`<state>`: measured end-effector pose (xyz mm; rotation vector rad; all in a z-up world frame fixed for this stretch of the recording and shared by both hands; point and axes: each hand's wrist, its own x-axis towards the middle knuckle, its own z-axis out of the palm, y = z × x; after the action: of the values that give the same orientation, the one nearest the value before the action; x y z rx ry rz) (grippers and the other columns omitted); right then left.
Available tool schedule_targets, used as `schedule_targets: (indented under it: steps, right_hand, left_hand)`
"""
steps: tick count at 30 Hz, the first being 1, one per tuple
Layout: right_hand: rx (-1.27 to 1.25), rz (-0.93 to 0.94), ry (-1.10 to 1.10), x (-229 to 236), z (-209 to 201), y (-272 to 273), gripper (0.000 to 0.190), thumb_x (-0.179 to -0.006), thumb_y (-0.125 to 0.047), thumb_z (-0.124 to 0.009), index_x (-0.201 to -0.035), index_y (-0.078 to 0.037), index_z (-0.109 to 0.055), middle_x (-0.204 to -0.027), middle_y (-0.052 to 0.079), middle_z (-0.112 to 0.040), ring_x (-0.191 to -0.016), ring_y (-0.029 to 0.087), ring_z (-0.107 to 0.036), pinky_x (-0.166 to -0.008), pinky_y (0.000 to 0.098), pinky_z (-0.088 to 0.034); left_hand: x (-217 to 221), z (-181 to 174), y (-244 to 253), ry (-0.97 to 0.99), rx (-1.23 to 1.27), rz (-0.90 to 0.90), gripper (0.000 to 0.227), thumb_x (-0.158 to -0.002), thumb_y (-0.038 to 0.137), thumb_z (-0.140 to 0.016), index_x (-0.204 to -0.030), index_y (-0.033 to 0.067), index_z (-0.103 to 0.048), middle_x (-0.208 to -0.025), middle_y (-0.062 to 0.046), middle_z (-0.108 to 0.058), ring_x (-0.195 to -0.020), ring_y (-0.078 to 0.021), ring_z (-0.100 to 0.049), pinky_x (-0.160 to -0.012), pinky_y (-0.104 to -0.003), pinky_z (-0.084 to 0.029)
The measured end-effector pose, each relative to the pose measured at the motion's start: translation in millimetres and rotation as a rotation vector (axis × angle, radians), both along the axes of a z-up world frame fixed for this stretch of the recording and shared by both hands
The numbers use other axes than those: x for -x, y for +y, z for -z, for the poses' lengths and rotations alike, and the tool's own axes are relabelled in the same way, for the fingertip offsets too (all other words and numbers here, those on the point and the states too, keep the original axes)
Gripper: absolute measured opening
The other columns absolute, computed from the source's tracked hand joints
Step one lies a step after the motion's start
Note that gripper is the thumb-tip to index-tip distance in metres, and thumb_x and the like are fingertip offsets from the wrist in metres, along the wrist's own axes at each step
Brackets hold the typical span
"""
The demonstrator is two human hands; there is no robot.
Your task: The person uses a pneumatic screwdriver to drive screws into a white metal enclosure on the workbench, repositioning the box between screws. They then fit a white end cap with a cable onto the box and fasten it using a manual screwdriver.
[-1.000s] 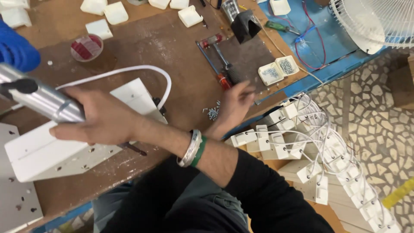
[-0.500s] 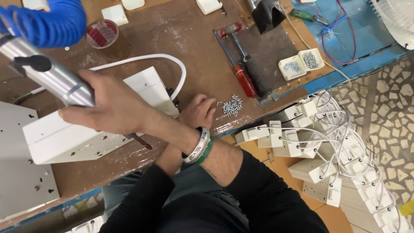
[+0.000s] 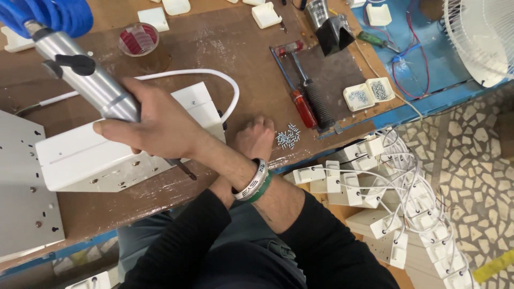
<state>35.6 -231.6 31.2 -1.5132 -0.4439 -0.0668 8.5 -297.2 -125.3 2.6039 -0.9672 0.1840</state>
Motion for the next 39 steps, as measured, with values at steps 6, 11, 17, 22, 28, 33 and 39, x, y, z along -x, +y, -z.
schedule_targets:
  steps: [6,11,17,22,28,33,39]
  right_hand:
    - [-0.007,0.0,0.017,3.5,-2.9,1.2,0.055,-0.086,-0.027,-0.078,-0.126,0.005,-0.057,-0.078,0.004,-0.067,-0.058,0.009,-0.066,-0.048,0.0265,-0.055]
    - [0.036,-0.006,0.059,5.2,-8.6,-0.1,0.052,-0.087,-0.028,-0.078,-0.122,0.005,-0.059,-0.074,0.004,-0.067,-0.054,0.009,-0.066,-0.043,0.0267,-0.054]
    - [0.022,0.023,0.055,7.0,-6.9,0.3,0.054,-0.088,-0.028,-0.077,-0.125,0.006,-0.059,-0.073,0.004,-0.067,-0.053,0.009,-0.066,-0.043,0.026,-0.053]
    - [-0.02,0.012,0.051,5.5,-1.6,-2.7,0.062,-0.088,-0.027,-0.076,-0.135,0.004,-0.052,-0.073,0.002,-0.067,-0.054,0.009,-0.066,-0.043,0.0255,-0.053]
    - [-0.25,-0.034,0.139,5.9,5.8,-4.3,0.053,-0.095,-0.014,-0.077,-0.138,0.004,-0.052,-0.074,0.005,-0.064,-0.056,0.011,-0.06,-0.045,0.0278,-0.047]
    - [-0.3,0.038,0.051,10.4,3.3,-2.3,0.041,-0.097,-0.009,-0.077,-0.131,0.0,-0.055,-0.085,0.006,-0.065,-0.064,0.014,-0.064,-0.051,0.0304,-0.051]
    - [-0.57,0.117,0.147,1.4,23.8,-14.9,0.035,-0.098,-0.013,-0.073,-0.12,0.007,-0.055,-0.087,0.01,-0.062,-0.069,0.02,-0.061,-0.062,0.0375,-0.052]
  left_hand:
    - [-3.0,-18.0,12.2,0.169,-0.04,0.009,0.011,-0.09,0.006,-0.059,-0.096,0.0052,-0.068,-0.103,-0.015,-0.068,-0.089,-0.0339,-0.073,-0.07,-0.045,-0.061]
    - [-2.1,4.3,9.0,0.128,-0.024,0.006,0.012,-0.09,0.01,-0.061,-0.099,0.0027,-0.065,-0.103,-0.017,-0.066,-0.088,-0.0335,-0.073,-0.065,-0.045,-0.061]
    - [19.2,35.4,49.8,0.283,0.547,0.156,0.014,-0.091,0.006,-0.067,-0.101,0.0014,-0.059,-0.096,-0.015,-0.062,-0.085,-0.029,-0.067,-0.072,-0.042,-0.056]
    - [59.4,20.6,117.0,0.699,0.939,0.144,0.013,-0.091,-0.002,-0.067,-0.104,-0.0001,-0.066,-0.099,-0.011,-0.071,-0.094,-0.0156,-0.069,-0.083,-0.034,-0.057]
    - [86.2,-18.3,173.3,1.017,1.284,-0.103,0.019,-0.094,0.003,-0.07,-0.111,-0.0039,-0.073,-0.101,-0.011,-0.078,-0.091,-0.0149,-0.074,-0.081,-0.03,-0.062]
    - [95.4,-30.3,199.9,1.114,1.426,-0.333,0.024,-0.099,0.012,-0.065,-0.114,-0.0031,-0.074,-0.095,-0.012,-0.078,-0.083,-0.0171,-0.075,-0.074,-0.031,-0.063]
    - [91.1,-50.0,206.8,1.139,1.633,-0.32,0.024,-0.099,0.01,-0.066,-0.117,-0.0033,-0.073,-0.1,-0.012,-0.076,-0.086,-0.0167,-0.073,-0.079,-0.031,-0.062]
